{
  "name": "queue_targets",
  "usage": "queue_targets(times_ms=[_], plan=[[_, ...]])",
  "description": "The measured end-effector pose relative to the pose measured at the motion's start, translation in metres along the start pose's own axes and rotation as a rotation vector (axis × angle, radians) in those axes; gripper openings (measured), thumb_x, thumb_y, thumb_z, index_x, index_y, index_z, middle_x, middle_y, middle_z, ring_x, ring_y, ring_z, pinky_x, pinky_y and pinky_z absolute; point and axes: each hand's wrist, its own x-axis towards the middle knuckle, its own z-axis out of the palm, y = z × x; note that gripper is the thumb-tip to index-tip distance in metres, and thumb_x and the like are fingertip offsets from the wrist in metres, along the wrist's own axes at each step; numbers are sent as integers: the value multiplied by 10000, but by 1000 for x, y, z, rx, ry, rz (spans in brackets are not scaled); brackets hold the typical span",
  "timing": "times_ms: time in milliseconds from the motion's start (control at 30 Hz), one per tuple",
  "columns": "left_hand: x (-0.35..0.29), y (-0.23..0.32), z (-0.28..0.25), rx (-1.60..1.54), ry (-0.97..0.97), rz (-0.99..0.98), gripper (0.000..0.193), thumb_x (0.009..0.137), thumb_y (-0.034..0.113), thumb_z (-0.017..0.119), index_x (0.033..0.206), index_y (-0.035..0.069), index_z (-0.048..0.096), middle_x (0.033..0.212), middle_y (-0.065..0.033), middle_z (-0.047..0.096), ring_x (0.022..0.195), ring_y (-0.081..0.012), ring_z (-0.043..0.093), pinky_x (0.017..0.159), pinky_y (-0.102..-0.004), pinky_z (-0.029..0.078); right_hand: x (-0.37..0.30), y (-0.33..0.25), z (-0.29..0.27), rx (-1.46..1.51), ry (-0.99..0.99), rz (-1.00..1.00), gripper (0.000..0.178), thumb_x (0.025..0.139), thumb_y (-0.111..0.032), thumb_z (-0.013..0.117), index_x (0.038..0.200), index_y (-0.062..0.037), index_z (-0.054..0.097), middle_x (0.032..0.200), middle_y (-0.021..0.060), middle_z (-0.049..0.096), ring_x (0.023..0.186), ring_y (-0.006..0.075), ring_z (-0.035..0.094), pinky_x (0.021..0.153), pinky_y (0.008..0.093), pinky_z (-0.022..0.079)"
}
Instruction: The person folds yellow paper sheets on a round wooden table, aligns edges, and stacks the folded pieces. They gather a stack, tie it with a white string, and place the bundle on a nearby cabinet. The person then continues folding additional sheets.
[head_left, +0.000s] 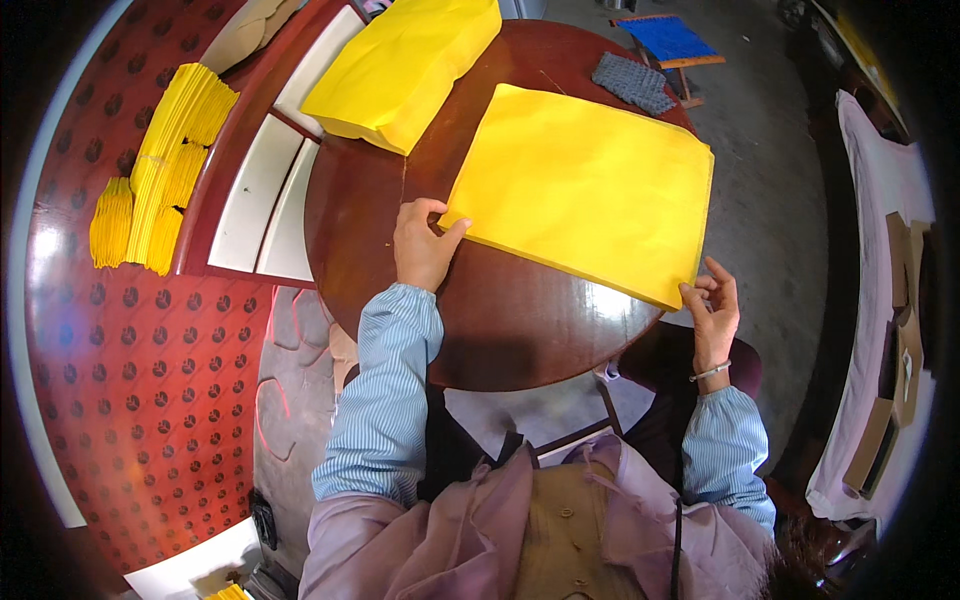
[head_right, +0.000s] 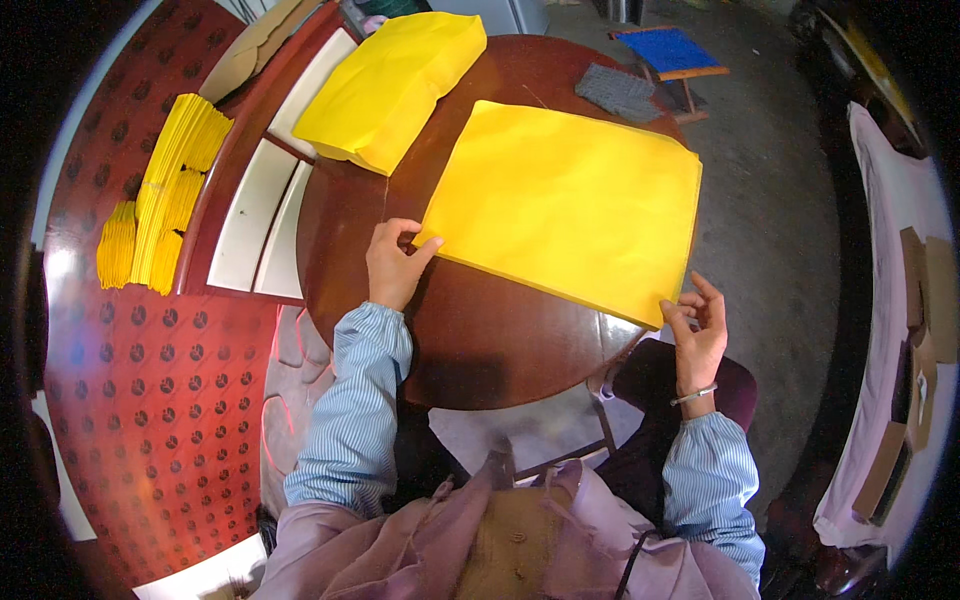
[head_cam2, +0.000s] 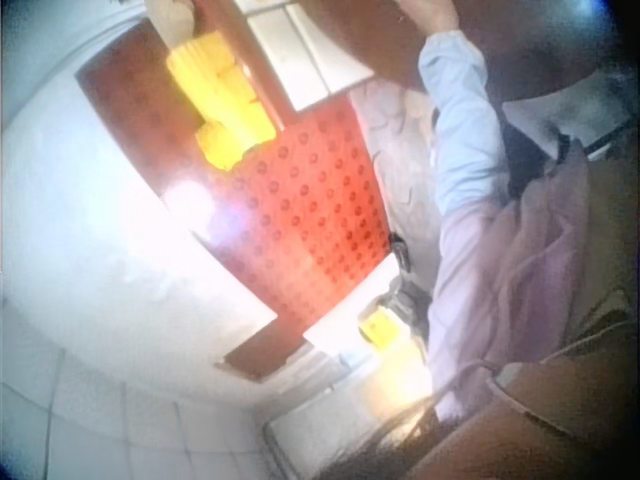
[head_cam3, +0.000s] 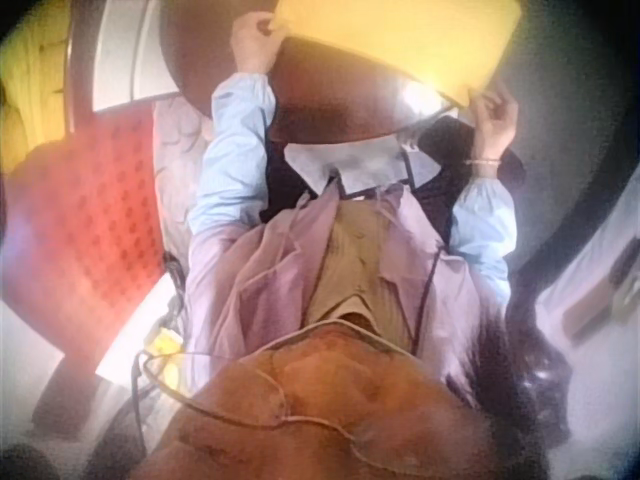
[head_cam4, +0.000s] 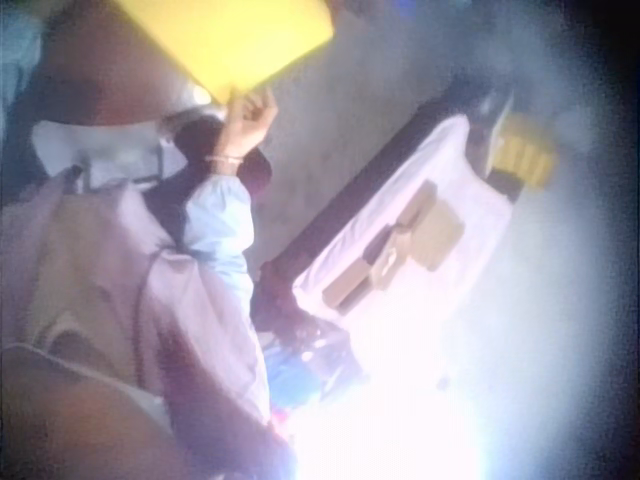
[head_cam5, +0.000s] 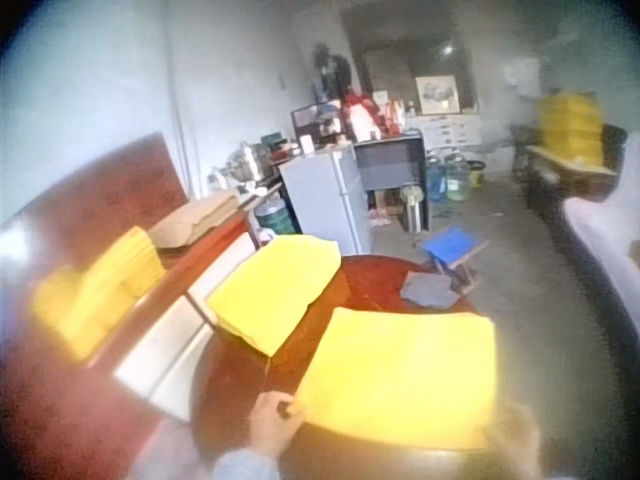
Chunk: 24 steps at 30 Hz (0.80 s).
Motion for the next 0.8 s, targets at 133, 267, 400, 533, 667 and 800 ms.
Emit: queue_targets(times_ms=[133,267,400,533,667,800], plan=[[4,-5,-2,33,-55,-63,293,817,222,883,954,26,713,1022,-123,658,924,-274,663,828,-382,556,1,1,0,-100,50,-24,537,877,-26,816,1379,-36,624,914,-7,637,834,99,610,817,270,508],[14,-18,0,-120,-158,-200,249,817,244,869,904,35,764,1072,-126,693,989,-282,674,861,-403,541,2,-1,0,-69,47,-28,525,882,-17,811,1374,-42,629,875,-18,623,799,92,598,771,253,506],[18,-32,3,-383,-184,-360,225,830,227,864,894,22,798,987,-119,746,893,-206,696,803,-352,542,0,-1,3,-25,50,-44,497,917,-17,776,1387,-36,615,853,-20,625,769,86,590,732,264,512],[23,-40,3,-467,-263,-410,203,895,164,824,1025,10,797,970,-40,762,876,-122,676,806,-281,532,-4,-3,2,-11,31,-27,472,948,-20,742,1397,-20,597,878,6,662,796,85,616,719,254,503],[24,-38,1,-561,-241,-427,190,899,149,820,982,-15,773,912,-18,727,839,-110,637,777,-264,508,-5,-4,7,136,4,-35,487,929,6,755,1389,-13,597,862,1,652,776,77,596,717,225,482],[26,-35,-2,-463,-260,-435,150,920,136,802,969,2,756,899,6,695,829,-83,607,769,-237,479,-8,-10,6,143,13,-4,506,908,-8,791,1379,-18,609,850,-15,668,761,49,583,728,219,474]])
